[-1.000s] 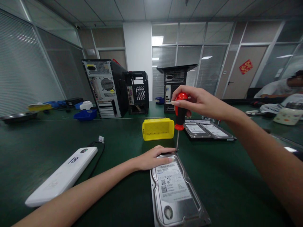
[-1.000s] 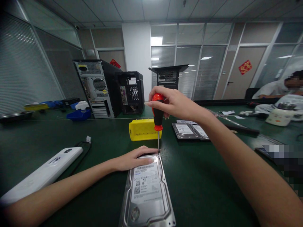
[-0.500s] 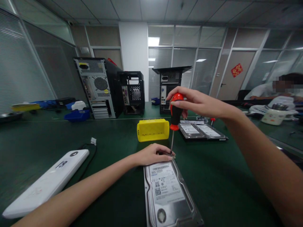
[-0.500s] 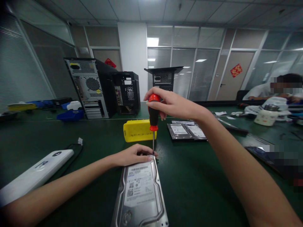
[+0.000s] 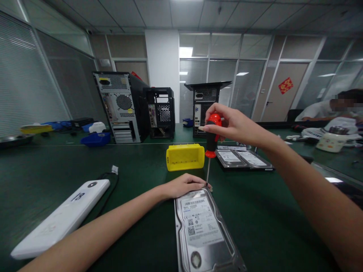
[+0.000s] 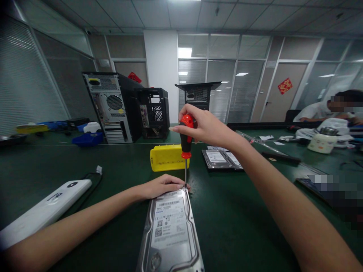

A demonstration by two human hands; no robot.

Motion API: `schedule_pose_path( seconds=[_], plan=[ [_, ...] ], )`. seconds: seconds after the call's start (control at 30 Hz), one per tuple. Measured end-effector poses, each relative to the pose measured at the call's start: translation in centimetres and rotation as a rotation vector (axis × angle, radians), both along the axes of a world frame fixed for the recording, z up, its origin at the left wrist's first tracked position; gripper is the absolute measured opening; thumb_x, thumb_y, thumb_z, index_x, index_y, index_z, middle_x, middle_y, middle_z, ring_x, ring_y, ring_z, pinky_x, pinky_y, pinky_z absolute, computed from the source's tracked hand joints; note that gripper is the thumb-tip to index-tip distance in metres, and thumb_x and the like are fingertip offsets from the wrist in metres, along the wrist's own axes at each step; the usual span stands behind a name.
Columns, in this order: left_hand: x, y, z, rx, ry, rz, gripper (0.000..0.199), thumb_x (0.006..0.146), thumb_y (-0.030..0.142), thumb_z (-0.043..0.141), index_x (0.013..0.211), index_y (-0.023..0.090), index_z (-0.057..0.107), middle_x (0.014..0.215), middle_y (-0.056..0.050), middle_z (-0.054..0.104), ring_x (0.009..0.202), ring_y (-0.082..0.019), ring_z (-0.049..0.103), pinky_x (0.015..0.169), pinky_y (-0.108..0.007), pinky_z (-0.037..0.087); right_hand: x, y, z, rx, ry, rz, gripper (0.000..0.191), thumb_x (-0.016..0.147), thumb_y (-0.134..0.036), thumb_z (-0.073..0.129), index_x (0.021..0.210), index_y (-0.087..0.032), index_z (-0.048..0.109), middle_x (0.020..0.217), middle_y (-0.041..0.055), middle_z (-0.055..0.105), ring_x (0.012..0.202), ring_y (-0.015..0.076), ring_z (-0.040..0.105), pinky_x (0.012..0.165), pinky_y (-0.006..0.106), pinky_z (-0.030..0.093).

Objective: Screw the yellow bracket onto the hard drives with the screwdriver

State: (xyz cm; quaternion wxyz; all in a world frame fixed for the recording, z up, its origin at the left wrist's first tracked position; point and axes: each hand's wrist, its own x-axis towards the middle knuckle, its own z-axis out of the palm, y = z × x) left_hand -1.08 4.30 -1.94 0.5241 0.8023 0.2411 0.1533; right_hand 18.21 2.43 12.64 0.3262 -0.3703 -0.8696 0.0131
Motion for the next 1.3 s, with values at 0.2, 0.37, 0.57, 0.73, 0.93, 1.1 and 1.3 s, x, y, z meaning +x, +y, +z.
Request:
schedule_pose_path(
  seconds=[0.2,0.37,0.57,0.73,0.93,1.1,1.3],
  plan=[
    [-0.04,0.21,-0.31,-0.020,-0.010,-0.012,0.031,0.091,0.032,0.045,0.113,0.017,0.061,0.116,-0.004,0.062,0.107,-0.017,0.054,0.094,-0.028,0.037,-0.18,0.24,-0.15,0.074,-0.035,-0.002,0.031,0.082,-0.047,0.051,0.090,-0.017,0.053,0.082,0.0025,0.053,0.068,0.0121,0.047,0.059,0.026,0.036],
    [-0.07,0.17,-0.25,-0.014,-0.028,-0.017,0.031,0.090,0.031,0.046,0.113,0.016,0.061,0.116,-0.005,0.062,0.107,-0.017,0.054,0.094,-0.028,0.037,0.00,-0.25,-0.07,-0.013,-0.004,0.012,0.033,0.088,-0.046,0.040,0.096,-0.017,0.054,0.083,0.0029,0.053,0.067,0.0119,0.047,0.059,0.026,0.036],
    [0.01,0.05,-0.12,-0.017,-0.007,0.000,0.031,0.090,0.032,0.047,0.112,0.016,0.062,0.116,-0.004,0.062,0.108,-0.017,0.054,0.095,-0.028,0.037,-0.05,-0.42,0.11,0.050,-0.050,0.042,0.025,0.086,-0.038,0.047,0.097,-0.016,0.053,0.088,0.0043,0.055,0.070,0.0126,0.048,0.064,0.028,0.036],
    [0.00,0.19,-0.30,-0.025,-0.014,-0.007,0.032,0.090,0.032,0.047,0.113,0.017,0.061,0.117,-0.004,0.062,0.108,-0.016,0.054,0.095,-0.027,0.037,-0.34,-0.33,0.01,0.138,-0.086,-0.028,0.026,0.084,-0.040,0.049,0.092,-0.016,0.053,0.075,0.0019,0.053,0.062,0.0112,0.044,0.060,0.026,0.033],
    [-0.03,-0.01,0.03,-0.012,0.000,-0.001,0.031,0.090,0.032,0.047,0.113,0.017,0.062,0.117,-0.004,0.061,0.108,-0.016,0.054,0.094,-0.028,0.037,-0.52,-0.14,-0.34,0.184,-0.087,-0.051,0.031,0.084,-0.046,0.048,0.092,-0.016,0.051,0.073,0.0014,0.053,0.060,0.0107,0.044,0.057,0.025,0.032],
    [-0.04,0.10,-0.11,0.006,-0.012,-0.016,0.032,0.090,0.033,0.046,0.112,0.017,0.062,0.116,-0.004,0.062,0.108,-0.017,0.054,0.094,-0.028,0.037,-0.70,-0.05,-0.52,0.233,-0.104,-0.095,0.035,0.083,-0.051,0.047,0.090,-0.017,0.051,0.075,0.0021,0.054,0.061,0.0111,0.045,0.056,0.024,0.031],
    [-0.04,0.22,-0.20,-0.006,-0.017,-0.021,0.032,0.090,0.033,0.047,0.113,0.016,0.061,0.116,-0.006,0.061,0.106,-0.018,0.054,0.093,-0.029,0.037,-0.57,-0.24,-0.52,0.273,-0.197,-0.214,0.040,0.084,-0.056,0.040,0.093,-0.018,0.049,0.072,0.0023,0.055,0.061,0.0126,0.046,0.055,0.025,0.030]
  ],
)
